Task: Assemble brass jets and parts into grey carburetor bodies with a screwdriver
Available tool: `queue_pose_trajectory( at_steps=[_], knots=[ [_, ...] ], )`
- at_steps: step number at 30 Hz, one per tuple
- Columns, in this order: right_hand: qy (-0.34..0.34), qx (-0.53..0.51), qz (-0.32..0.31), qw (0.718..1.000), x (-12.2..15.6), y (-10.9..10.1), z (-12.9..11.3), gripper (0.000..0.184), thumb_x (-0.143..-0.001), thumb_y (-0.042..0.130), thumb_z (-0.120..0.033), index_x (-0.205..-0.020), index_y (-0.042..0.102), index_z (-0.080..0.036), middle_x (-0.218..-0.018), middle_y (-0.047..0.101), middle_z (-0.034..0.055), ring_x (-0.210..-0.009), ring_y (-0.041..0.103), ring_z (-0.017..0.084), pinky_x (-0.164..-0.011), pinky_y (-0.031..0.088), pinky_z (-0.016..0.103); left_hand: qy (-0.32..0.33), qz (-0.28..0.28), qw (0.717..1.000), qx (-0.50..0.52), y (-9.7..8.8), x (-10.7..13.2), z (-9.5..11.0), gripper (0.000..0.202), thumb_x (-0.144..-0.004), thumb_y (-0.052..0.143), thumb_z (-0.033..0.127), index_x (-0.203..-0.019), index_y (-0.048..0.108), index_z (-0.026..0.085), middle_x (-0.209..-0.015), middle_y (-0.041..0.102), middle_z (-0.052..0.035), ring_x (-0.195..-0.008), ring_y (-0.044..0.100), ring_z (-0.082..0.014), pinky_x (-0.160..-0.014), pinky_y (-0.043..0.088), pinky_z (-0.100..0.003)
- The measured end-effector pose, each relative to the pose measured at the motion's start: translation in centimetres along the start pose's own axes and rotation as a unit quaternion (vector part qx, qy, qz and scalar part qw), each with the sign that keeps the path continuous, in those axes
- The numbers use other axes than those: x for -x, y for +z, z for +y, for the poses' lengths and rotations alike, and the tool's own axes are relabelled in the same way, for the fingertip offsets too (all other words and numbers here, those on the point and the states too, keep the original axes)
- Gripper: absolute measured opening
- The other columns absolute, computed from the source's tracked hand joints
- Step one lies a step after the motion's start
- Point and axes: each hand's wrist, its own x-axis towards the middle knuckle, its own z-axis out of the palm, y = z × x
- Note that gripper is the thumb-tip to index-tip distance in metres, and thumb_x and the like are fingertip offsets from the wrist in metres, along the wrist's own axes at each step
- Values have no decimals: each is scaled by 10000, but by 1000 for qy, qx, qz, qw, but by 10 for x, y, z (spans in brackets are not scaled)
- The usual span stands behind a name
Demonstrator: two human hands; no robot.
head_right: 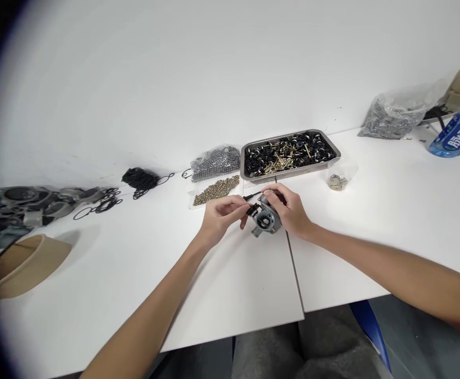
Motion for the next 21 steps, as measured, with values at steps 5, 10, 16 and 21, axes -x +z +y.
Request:
queue_pose_trajectory(
  at_steps=[5,10,16,21],
  knots=[
    [-22,-12,2,1000,-3,0,4,292,-894,552,-439,-954,632,-165,-761,590,11,-674,518,118,-625,418,245,36,28,994,-101,-6,-1,2,119,-733,725,270,-692,717,158,-596,634,-19,-446,517,-68,-440,436,-222],
    [-28,-10,2,1000,-4,1,5,296,-894,550,-443,-947,630,-163,-758,596,10,-670,524,117,-620,415,246,73,37,986,-147,-7,-2,4,85,-740,699,232,-729,742,160,-645,657,-26,-489,535,-64,-477,452,-214],
    [-22,-7,2,1000,-6,0,6,293,-892,547,-435,-939,630,-157,-748,587,6,-656,511,113,-616,407,246,81,41,989,-119,-6,-2,1,97,-748,701,240,-756,751,158,-652,654,-29,-478,542,-70,-470,463,-229],
    [-11,-16,0,1000,-7,1,7,288,-886,546,-421,-920,637,-150,-748,583,6,-657,504,109,-620,403,242,63,8,996,-58,-6,-2,-1,113,-756,715,252,-807,770,168,-622,630,-17,-463,553,-77,-465,464,-240]
  ],
)
